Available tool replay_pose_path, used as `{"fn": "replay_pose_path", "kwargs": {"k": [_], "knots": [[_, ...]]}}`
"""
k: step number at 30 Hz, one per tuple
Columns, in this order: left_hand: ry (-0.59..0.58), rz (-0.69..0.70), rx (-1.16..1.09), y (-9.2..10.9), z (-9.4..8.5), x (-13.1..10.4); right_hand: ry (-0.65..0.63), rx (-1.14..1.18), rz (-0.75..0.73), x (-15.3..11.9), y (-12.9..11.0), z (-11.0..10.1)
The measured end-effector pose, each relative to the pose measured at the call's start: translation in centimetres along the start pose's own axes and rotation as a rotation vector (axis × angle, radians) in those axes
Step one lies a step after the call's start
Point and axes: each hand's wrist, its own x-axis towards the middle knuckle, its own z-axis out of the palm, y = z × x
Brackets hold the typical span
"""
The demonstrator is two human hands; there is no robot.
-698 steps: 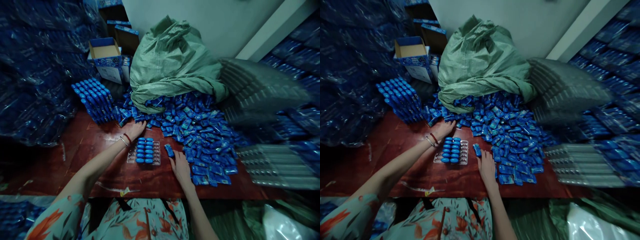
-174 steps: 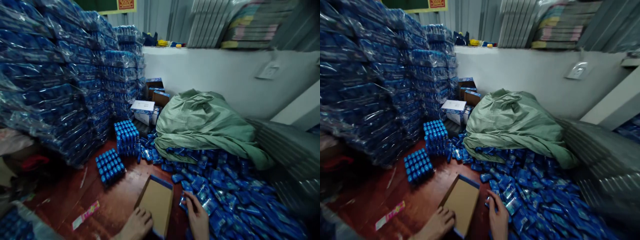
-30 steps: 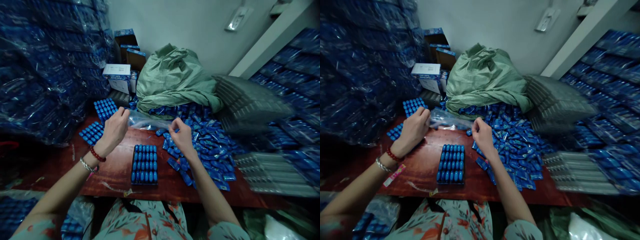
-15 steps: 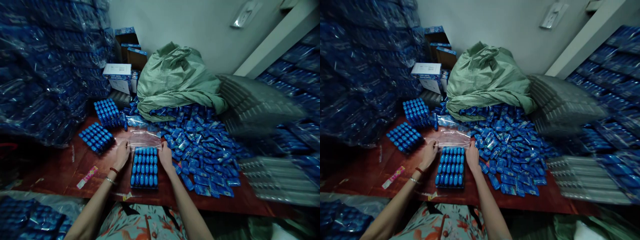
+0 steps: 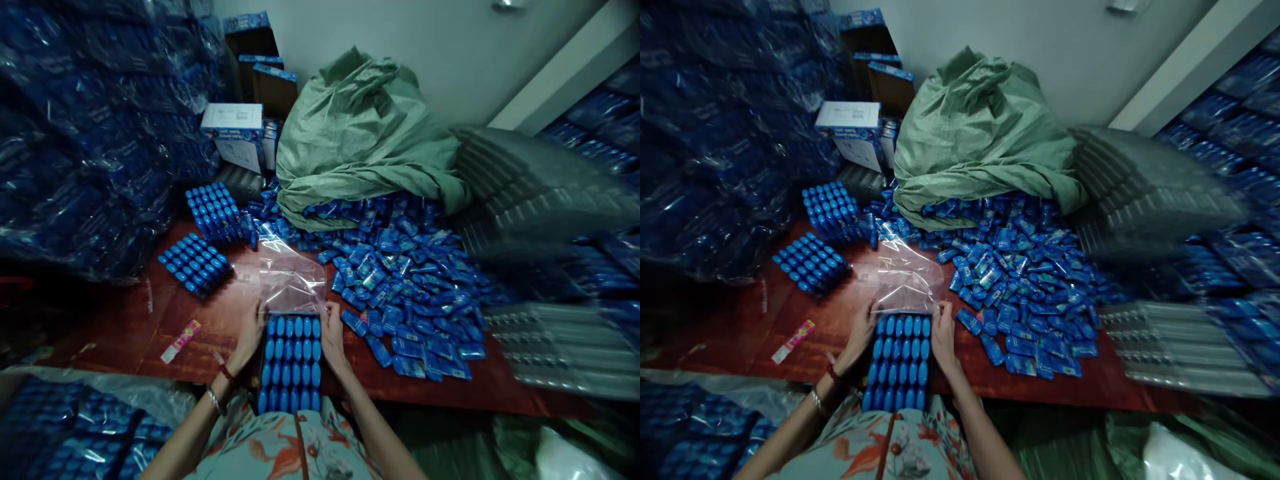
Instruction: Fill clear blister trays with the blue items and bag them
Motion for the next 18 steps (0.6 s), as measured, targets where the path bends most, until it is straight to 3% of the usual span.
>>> {"fn": "replay_pose_path", "kwargs": {"k": [3, 7, 12, 16, 18], "knots": [[0.016, -0.048, -0.140, -0.8, 0.8, 1.2, -0.005, 0.099, 0.080, 1.2, 0.0, 0.4], [0.056, -0.060, -0.124, -1.7, 1.3, 2.3, 0.005, 0.120, 0.170, 2.5, 0.8, 0.6], [-0.039, -0.038, -0.038, -1.0, -0.6, 0.5, -0.053, 0.130, 0.277, 0.4, 1.4, -1.0], [-0.199, -0.007, 0.310, -0.2, -2.3, -1.0, -0.188, -0.003, 0.200, -1.4, 0.6, -2.7], [-0.179, -0.006, 0.433, 0.1, -2.6, -0.9, -0.198, -0.170, 0.073, -1.3, 0.1, -3.1]]}}
